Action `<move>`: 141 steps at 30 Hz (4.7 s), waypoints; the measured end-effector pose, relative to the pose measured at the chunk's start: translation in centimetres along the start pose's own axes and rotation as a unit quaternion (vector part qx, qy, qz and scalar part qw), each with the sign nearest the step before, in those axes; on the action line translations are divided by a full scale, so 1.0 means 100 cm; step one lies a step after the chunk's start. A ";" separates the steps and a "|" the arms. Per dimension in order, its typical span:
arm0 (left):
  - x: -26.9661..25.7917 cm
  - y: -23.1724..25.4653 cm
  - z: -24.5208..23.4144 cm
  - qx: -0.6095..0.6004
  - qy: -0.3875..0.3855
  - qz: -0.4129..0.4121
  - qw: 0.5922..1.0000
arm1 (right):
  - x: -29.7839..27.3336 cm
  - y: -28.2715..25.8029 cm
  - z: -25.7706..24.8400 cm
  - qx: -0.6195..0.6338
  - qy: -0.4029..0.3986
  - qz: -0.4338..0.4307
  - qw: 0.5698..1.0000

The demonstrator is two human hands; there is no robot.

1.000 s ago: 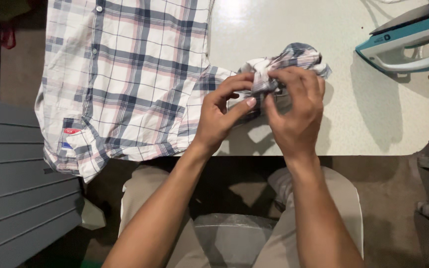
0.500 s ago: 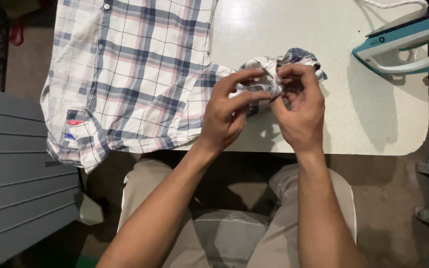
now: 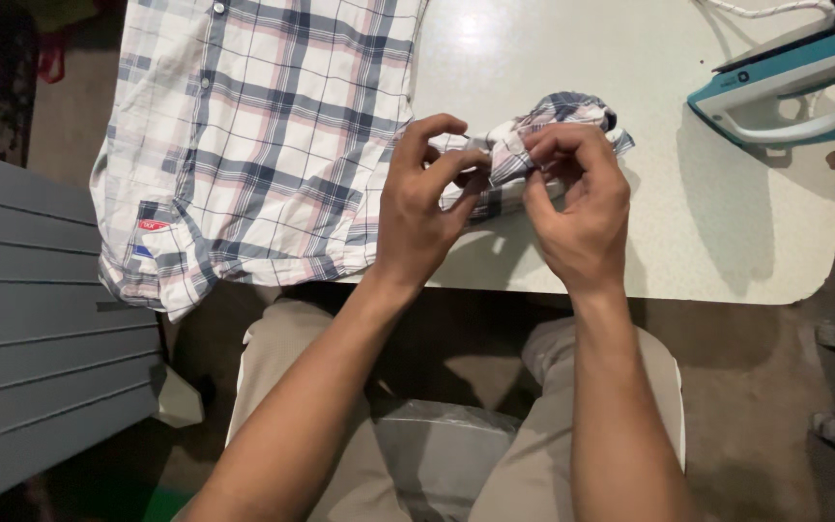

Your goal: The person irons a plaid shirt laid out on a white ironing board. They smooth the fabric with their hands, use a blue and white iron to press the body and sleeves, and adjust the shirt's position between passes. The shirt remains on the board throughout the clip.

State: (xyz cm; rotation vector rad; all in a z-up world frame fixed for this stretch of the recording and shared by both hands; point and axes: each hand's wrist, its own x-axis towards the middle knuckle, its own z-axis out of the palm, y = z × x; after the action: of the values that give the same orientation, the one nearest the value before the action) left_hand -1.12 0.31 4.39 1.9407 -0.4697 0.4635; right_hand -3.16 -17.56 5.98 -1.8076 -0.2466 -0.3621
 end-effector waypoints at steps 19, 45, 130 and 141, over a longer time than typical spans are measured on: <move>-0.005 -0.012 -0.001 -0.191 0.015 -0.040 0.981 | 0.004 -0.013 -0.007 -0.079 -0.015 -0.003 0.997; 0.000 -0.037 0.009 -0.392 0.088 -0.168 0.900 | 0.011 -0.015 0.007 -0.301 -0.078 -0.125 0.942; 0.008 -0.021 -0.010 -0.441 -0.070 -0.125 0.886 | -0.004 0.039 -0.039 -0.123 0.199 -0.055 0.971; 0.003 -0.067 -0.035 0.094 -0.162 -0.014 0.982 | -0.061 0.154 -0.247 0.422 0.364 0.142 0.818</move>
State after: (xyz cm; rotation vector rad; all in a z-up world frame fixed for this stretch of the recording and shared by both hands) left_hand 2.23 6.05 0.78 2.2152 -0.6227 0.1772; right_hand -6.25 -45.28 -4.28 -0.7162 0.3661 -0.5883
